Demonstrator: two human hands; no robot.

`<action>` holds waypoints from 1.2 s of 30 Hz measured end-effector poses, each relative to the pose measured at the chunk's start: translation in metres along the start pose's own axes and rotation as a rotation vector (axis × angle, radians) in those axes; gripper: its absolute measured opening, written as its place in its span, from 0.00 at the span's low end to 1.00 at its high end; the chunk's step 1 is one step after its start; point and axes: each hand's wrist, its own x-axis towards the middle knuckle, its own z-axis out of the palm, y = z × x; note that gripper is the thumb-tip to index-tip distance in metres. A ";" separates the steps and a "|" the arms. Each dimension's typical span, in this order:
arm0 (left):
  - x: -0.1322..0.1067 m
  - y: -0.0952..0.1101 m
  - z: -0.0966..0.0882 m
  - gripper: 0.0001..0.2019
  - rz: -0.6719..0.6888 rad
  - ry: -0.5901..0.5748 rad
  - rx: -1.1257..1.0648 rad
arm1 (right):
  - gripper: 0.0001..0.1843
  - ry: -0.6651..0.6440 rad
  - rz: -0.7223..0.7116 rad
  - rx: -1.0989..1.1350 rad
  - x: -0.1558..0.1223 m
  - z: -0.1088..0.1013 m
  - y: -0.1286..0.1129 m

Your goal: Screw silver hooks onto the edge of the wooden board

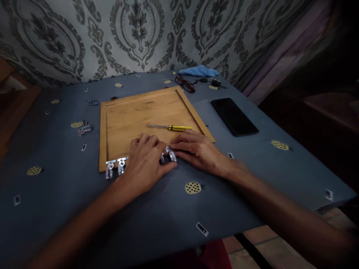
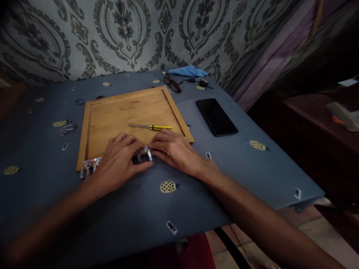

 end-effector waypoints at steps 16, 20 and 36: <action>-0.003 -0.003 0.000 0.21 0.006 0.032 -0.021 | 0.15 0.023 -0.003 -0.015 0.000 0.002 0.000; -0.002 0.000 0.003 0.21 0.008 0.025 0.003 | 0.15 0.000 0.020 -0.010 0.000 0.001 0.000; -0.001 0.001 0.001 0.16 -0.006 0.019 -0.012 | 0.20 0.035 0.294 -0.324 0.001 -0.013 0.025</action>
